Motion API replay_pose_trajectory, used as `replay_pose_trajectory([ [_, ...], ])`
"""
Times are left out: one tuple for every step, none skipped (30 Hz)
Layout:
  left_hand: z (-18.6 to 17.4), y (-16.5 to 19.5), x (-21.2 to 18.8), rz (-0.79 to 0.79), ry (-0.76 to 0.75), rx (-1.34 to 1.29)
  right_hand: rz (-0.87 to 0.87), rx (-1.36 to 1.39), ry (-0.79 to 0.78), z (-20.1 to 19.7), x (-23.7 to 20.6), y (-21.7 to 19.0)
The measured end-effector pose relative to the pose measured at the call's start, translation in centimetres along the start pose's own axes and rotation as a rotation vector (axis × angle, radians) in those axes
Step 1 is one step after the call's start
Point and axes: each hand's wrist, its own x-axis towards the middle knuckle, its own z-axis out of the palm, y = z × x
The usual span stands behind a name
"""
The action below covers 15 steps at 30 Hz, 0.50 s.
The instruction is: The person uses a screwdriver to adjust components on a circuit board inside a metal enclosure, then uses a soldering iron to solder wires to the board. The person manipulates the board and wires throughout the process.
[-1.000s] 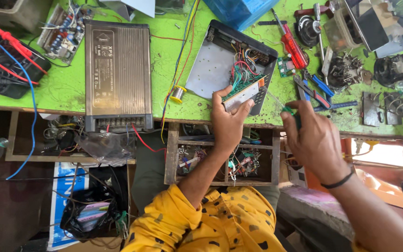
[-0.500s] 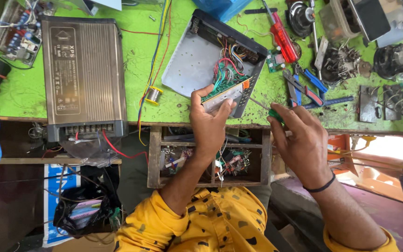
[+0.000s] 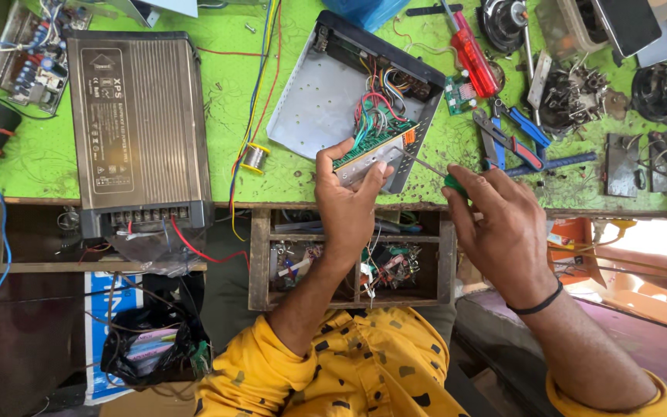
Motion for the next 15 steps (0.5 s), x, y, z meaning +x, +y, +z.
replay_pose_trajectory([
  [0.0,0.0,0.0,-0.004,-0.001,0.010,0.003,0.003,0.004,0.0,0.0,-0.1],
  [-0.1,0.1,0.0,-0.008,-0.002,0.019,0.003,0.001,0.000,0.1,0.0,-0.2],
  [-0.1,0.1,0.0,-0.004,-0.003,0.022,0.003,-0.003,-0.002,0.1,0.0,-0.3],
  [-0.2,0.1,0.0,0.000,-0.005,0.025,0.004,-0.006,-0.003,0.1,0.0,-0.4],
  [-0.2,0.1,-0.1,0.001,-0.007,0.029,0.005,-0.010,-0.007,0.0,0.1,-0.5],
  [-0.3,0.1,-0.1,-0.003,-0.005,0.037,0.005,-0.014,-0.009,0.0,0.2,-0.6],
  [-0.3,0.0,-0.1,-0.005,-0.004,0.045,0.003,-0.017,-0.010,-0.2,0.3,-0.7],
  [-0.3,0.0,-0.1,-0.011,-0.002,0.055,-0.039,-0.060,-0.030,-0.4,0.5,-0.8],
  [-0.4,-0.1,-0.1,-0.007,-0.005,0.039,-0.080,-0.103,-0.048,-0.7,0.8,-0.9],
  [-0.3,-0.1,-0.1,-0.001,-0.009,0.023,-0.122,-0.146,-0.063,-1.1,1.1,-1.0],
  [-0.4,-0.2,-0.1,0.003,-0.012,0.005,-0.166,-0.217,-0.115,-1.5,1.5,-1.0],
  [-0.4,-0.3,-0.1,0.017,-0.019,0.014,-0.207,-0.288,-0.167,-1.9,2.0,-1.1],
  [-0.4,-0.3,-0.2,0.033,-0.028,0.023,-0.248,-0.359,-0.218,-2.2,2.4,-1.2],
  [-0.5,-0.4,-0.2,0.048,-0.036,0.033,-0.318,-0.437,-0.254,-2.6,2.9,-1.2],
  [-0.5,-0.4,-0.2,0.053,-0.040,0.038,-0.387,-0.514,-0.289,-3.0,3.3,-1.2],
])
